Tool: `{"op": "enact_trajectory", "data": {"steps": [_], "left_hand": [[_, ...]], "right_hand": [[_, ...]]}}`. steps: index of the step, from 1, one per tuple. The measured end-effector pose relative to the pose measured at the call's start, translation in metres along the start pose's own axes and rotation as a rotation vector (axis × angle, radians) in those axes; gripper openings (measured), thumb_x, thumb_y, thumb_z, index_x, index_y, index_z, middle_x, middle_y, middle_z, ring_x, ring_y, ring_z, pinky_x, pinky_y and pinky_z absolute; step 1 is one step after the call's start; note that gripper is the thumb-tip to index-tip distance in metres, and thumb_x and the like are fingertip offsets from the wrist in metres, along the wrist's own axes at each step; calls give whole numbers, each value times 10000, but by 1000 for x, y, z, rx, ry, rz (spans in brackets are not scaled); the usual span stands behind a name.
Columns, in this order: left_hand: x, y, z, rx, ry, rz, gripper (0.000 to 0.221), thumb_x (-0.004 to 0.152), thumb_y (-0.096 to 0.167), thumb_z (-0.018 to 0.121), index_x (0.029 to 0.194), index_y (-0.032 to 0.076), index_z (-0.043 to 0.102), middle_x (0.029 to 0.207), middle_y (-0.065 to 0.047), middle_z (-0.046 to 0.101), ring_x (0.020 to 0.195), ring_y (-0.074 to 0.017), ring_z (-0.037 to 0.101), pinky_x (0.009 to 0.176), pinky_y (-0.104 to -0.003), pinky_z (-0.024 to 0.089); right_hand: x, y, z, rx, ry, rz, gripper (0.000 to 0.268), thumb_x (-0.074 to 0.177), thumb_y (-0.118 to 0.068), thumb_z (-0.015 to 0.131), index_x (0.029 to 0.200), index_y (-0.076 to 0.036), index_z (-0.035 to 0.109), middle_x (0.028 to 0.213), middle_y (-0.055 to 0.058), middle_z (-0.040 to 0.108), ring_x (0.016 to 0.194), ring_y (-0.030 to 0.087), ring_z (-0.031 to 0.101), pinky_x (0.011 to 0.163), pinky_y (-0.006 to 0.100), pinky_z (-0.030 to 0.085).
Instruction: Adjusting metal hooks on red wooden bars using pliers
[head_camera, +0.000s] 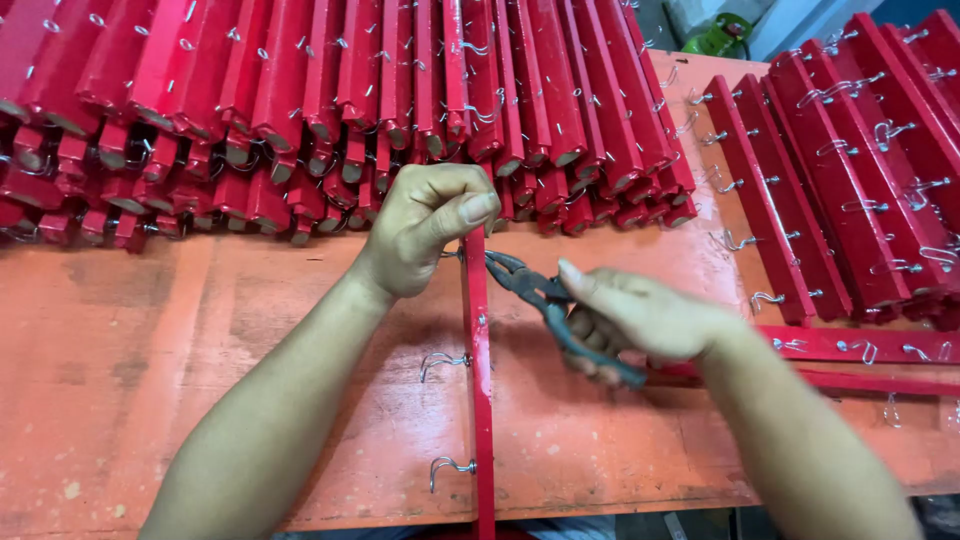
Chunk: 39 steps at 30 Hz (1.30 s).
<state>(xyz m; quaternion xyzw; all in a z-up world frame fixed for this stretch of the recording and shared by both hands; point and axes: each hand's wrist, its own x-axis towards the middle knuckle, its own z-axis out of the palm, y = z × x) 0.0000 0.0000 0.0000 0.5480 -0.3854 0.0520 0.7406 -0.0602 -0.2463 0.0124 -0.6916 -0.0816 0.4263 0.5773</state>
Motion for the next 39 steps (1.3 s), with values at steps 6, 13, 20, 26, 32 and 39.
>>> {"op": "enact_trajectory", "data": {"steps": [6,13,20,26,32,39], "left_hand": [[-5,-7,-8,-12,37,-60,364,968,290,561,695,61,631,603,-31,502,591,-66,400,531,-224,360],[-11,-19,-19,24,100,-188,404,985,345,536,750,47,675,560,-12,451,503,-42,350,455,-181,311],[-2,27,-9,270,208,-312,589,1022,523,391,792,68,686,632,-72,542,620,-140,470,603,-251,413],[3,48,3,523,337,-403,655,953,635,305,859,98,668,795,-45,616,801,-173,571,814,-321,467],[-11,61,13,426,412,-521,447,923,548,436,1012,123,540,918,6,620,681,-76,572,591,-262,490],[-64,22,13,254,214,-608,364,1041,330,541,1167,-11,539,736,-142,626,489,-230,663,467,-333,562]], "right_hand": [[28,63,57,417,220,-113,684,1005,-593,392,1065,57,599,558,272,588,380,342,596,312,422,478],[30,44,79,407,262,-190,543,1029,-486,449,1023,31,615,604,272,617,430,332,642,346,408,533],[31,77,84,204,291,-282,396,926,-224,630,1240,14,596,880,154,652,729,263,713,530,394,641],[14,47,119,173,392,-308,433,734,-29,874,1095,-18,634,835,48,696,747,95,657,658,257,623],[14,45,110,240,484,-225,238,817,-102,784,949,-45,594,754,95,728,585,169,657,503,308,562],[38,70,80,451,583,-386,319,787,13,805,1034,68,611,659,140,657,552,207,678,458,310,613]]}}
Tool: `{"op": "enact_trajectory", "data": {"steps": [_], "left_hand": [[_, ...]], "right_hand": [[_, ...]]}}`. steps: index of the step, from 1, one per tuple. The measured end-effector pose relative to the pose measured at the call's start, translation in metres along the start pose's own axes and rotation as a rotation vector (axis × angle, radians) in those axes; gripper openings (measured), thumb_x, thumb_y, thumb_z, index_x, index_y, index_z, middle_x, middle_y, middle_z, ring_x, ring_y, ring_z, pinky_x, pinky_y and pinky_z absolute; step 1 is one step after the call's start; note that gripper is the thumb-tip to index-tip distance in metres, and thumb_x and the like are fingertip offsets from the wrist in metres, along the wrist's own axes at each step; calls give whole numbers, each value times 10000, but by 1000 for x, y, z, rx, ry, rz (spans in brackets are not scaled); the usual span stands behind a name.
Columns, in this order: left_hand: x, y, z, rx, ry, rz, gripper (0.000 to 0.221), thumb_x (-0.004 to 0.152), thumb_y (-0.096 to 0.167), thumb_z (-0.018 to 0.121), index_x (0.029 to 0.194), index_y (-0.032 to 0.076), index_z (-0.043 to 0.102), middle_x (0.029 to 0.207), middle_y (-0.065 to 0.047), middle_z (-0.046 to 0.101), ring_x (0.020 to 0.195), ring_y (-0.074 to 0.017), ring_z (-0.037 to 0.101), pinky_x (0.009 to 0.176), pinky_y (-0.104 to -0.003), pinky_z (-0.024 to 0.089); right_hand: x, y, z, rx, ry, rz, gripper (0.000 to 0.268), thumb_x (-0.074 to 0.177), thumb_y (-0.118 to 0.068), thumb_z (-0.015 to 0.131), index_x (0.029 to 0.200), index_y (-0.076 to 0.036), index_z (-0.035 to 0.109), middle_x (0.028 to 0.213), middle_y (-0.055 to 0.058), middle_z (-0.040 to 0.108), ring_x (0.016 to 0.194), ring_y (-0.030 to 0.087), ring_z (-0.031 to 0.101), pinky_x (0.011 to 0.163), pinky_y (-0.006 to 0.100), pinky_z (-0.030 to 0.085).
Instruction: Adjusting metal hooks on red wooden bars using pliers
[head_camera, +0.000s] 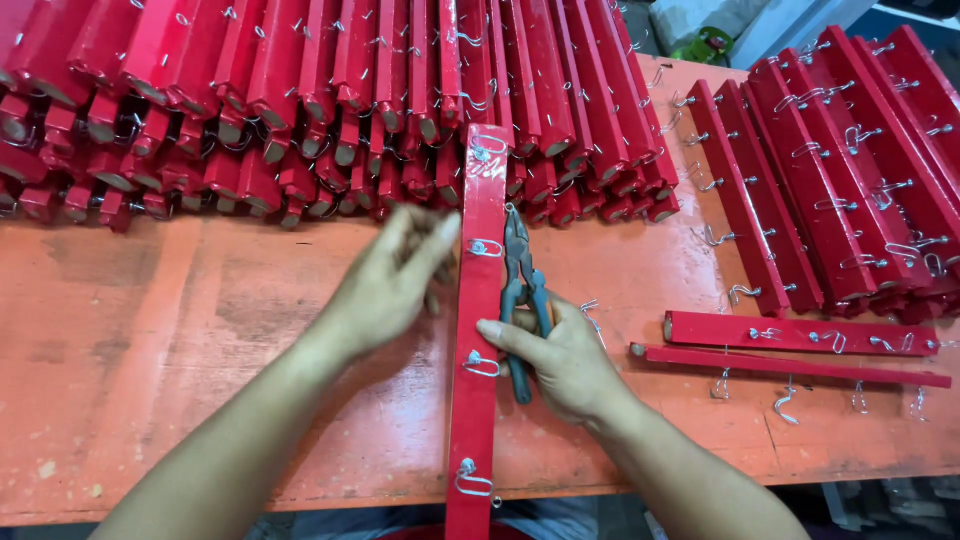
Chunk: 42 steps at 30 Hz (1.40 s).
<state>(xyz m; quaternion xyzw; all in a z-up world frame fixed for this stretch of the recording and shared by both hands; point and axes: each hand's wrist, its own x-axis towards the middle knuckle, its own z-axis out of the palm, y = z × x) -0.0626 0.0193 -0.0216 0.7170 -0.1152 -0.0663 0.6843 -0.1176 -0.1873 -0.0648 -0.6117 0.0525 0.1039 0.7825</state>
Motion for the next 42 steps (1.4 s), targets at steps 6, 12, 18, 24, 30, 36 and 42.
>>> {"op": "enact_trajectory", "data": {"steps": [6,12,18,24,30,36,42], "left_hand": [[-12,-22,9,-10,-88,-14,261,1042,254,531,975,28,643,601,-126,612,472,-243,700,457,-318,570],[-16,-30,4,240,39,139,276,1057,286,482,918,90,619,601,-208,558,591,-272,585,605,-436,512],[-19,-25,1,220,52,150,278,1050,270,498,859,89,589,558,-173,492,593,-208,507,578,-396,480],[-18,-24,0,227,19,142,289,1024,267,557,796,92,585,511,-121,459,596,-150,475,556,-352,459],[-14,-34,-2,251,-21,136,276,1010,255,573,786,95,580,513,-133,421,576,-158,448,537,-358,434],[-14,-39,2,199,-76,88,274,1008,228,565,776,83,581,497,-105,435,575,-156,467,533,-351,443],[-13,-43,6,155,-144,66,284,1017,214,534,769,83,575,510,-77,434,577,-172,454,548,-357,442]], "right_hand": [[-2,-16,24,-3,-22,37,316,802,-17,797,1043,49,603,696,122,668,587,193,681,494,302,629],[11,-35,14,-705,-164,-32,366,1017,-380,506,1017,-51,667,691,149,658,743,270,722,630,426,607],[19,-17,-4,-1351,-172,-381,427,928,-314,643,1285,-90,572,998,152,610,987,414,608,822,527,532],[21,-5,-1,-1481,-146,-349,477,897,-392,685,1301,-163,576,1064,66,540,1023,320,521,809,488,513],[26,-7,-7,-1368,-190,-511,446,924,-423,651,1238,-109,614,1026,121,567,983,376,571,771,519,510],[53,-20,-24,-1199,39,-909,200,989,-209,636,1146,-88,657,855,86,637,780,297,666,714,404,565],[69,-21,-30,-1279,-29,-1078,103,985,-107,621,1071,-67,661,853,121,610,772,351,653,692,438,569]]}}
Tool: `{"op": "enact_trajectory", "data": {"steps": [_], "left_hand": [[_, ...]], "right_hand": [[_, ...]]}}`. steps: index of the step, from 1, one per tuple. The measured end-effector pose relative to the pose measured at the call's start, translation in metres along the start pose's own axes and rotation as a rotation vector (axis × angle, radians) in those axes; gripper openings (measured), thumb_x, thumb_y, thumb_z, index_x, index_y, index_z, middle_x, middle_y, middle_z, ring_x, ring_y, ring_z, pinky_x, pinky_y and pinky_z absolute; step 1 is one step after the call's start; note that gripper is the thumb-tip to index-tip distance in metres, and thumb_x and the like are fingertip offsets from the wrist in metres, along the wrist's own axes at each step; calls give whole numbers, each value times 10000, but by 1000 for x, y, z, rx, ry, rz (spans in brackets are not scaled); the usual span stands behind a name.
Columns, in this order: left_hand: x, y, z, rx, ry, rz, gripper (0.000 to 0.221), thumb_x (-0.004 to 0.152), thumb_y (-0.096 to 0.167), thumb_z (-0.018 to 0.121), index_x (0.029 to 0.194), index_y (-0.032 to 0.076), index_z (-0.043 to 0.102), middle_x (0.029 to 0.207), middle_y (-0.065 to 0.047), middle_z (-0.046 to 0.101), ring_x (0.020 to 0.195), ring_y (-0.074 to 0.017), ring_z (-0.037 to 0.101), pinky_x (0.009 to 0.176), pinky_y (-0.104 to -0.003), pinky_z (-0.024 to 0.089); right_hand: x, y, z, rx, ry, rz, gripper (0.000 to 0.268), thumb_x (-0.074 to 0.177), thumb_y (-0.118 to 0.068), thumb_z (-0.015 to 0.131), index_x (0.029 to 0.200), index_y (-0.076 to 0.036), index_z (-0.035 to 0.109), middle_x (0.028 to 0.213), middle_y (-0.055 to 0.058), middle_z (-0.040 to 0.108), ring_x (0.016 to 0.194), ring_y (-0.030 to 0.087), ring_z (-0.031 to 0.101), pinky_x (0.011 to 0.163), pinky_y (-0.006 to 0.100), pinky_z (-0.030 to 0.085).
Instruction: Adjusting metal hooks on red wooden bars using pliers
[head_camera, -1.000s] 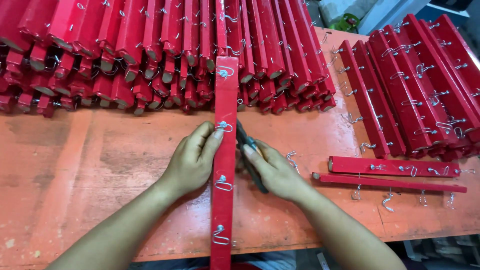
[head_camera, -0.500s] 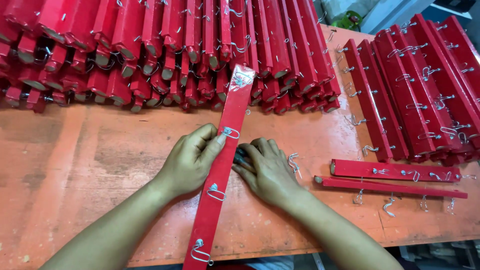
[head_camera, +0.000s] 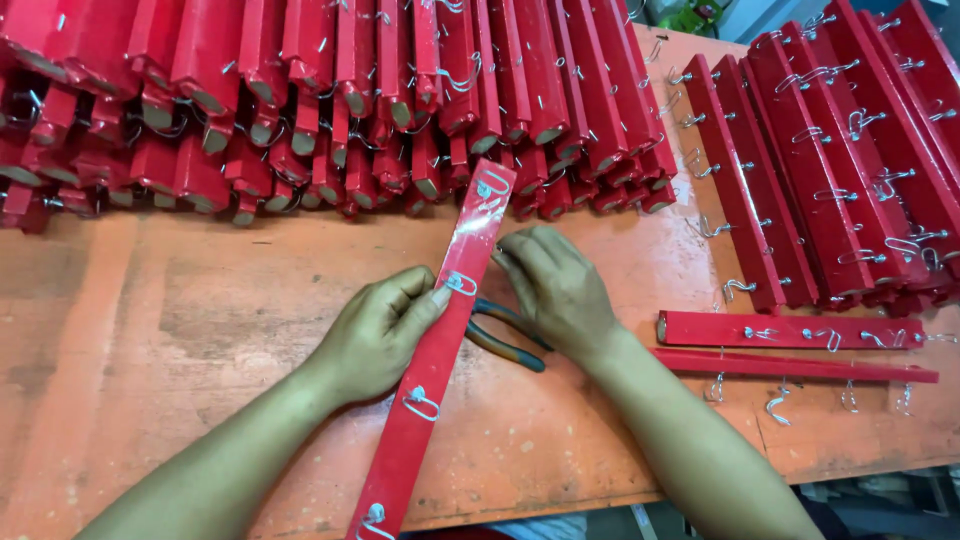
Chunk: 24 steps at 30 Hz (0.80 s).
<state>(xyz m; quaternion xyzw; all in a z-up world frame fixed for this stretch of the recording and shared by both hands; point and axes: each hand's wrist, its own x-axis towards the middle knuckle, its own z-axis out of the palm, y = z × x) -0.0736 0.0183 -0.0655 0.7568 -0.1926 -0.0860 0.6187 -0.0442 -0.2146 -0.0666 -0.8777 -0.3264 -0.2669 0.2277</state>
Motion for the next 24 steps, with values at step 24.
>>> {"op": "enact_trajectory", "data": {"steps": [24], "left_hand": [[-4,-4,5,-57,-79,61,299,1028,232,527,763,97,559,542,-109,486,633,-162,493,629,-351,496]], "right_hand": [[-14,-9,2,79,48,99,152,1042,-202,512,1035,-98,623,740,95,543,659,349,634,573,408,543]]}}
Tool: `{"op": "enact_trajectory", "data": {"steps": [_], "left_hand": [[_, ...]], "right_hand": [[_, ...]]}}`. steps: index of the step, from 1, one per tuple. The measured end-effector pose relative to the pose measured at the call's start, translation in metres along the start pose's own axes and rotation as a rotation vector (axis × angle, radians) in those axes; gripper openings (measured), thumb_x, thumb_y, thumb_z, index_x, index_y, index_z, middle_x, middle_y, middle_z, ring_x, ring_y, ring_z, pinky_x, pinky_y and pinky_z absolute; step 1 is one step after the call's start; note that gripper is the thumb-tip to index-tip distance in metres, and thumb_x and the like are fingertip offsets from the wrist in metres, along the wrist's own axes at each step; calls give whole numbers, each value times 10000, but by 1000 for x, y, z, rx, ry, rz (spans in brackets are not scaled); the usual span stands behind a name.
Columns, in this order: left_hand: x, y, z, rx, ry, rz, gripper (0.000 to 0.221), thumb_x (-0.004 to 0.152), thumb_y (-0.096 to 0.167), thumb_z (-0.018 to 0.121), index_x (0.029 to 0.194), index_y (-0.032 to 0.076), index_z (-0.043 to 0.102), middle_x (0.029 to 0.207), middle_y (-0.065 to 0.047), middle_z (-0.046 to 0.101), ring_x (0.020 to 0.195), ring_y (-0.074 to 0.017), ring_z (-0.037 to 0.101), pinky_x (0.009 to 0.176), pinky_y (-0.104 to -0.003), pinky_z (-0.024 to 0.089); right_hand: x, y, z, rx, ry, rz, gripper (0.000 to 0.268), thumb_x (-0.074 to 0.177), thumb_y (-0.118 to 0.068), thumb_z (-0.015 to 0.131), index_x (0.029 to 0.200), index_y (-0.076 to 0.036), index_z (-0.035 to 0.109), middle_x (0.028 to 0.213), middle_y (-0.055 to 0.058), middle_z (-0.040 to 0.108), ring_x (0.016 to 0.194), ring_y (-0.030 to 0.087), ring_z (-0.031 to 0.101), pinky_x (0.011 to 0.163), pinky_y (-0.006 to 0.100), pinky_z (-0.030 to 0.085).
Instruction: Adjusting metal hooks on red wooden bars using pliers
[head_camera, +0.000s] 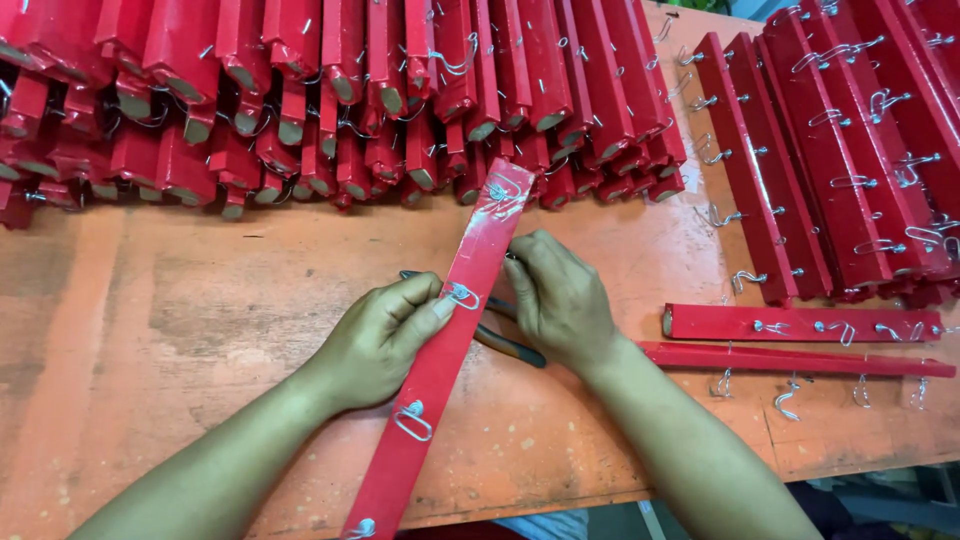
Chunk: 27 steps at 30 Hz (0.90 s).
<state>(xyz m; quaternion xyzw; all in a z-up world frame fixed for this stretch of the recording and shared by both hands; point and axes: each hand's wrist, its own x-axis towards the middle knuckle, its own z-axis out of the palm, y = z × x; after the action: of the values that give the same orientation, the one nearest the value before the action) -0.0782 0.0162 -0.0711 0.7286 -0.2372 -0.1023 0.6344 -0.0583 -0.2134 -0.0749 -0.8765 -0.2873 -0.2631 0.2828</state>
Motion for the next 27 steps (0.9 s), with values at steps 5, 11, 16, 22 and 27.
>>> {"op": "enact_trajectory", "data": {"steps": [5,11,16,22,27], "left_hand": [[0,8,3,-161,-12,28,310,1045,211,488,764,110,570,587,-3,507,658,-126,483,648,-302,488],[-5,10,8,-206,-26,17,295,1045,199,495,787,87,587,610,-26,528,670,-144,492,659,-325,489],[-3,4,6,-67,-22,-6,280,1034,223,529,807,77,607,593,-102,519,642,-185,513,642,-377,497],[0,5,-2,-6,-26,-3,300,1035,234,524,771,98,568,578,-76,514,649,-164,512,646,-359,501],[1,7,-2,57,-47,-21,285,1015,253,554,782,94,597,547,-113,516,605,-191,518,619,-381,503]], "right_hand": [[3,7,-9,-148,31,-173,156,1026,-197,540,1032,-82,647,850,92,576,691,317,640,606,396,557],[-5,-4,-4,103,44,55,215,1035,-193,500,881,-111,627,667,78,501,564,335,565,520,393,507],[-3,-33,5,1078,5,743,319,1095,-251,378,864,-53,474,596,-35,258,421,69,282,383,214,307],[-1,-30,0,732,-55,667,356,1083,-249,395,833,-41,540,530,39,396,428,124,444,421,255,374],[-9,-23,5,1167,-18,773,283,1055,-211,436,876,-11,526,596,60,379,455,132,371,451,292,421]]}}
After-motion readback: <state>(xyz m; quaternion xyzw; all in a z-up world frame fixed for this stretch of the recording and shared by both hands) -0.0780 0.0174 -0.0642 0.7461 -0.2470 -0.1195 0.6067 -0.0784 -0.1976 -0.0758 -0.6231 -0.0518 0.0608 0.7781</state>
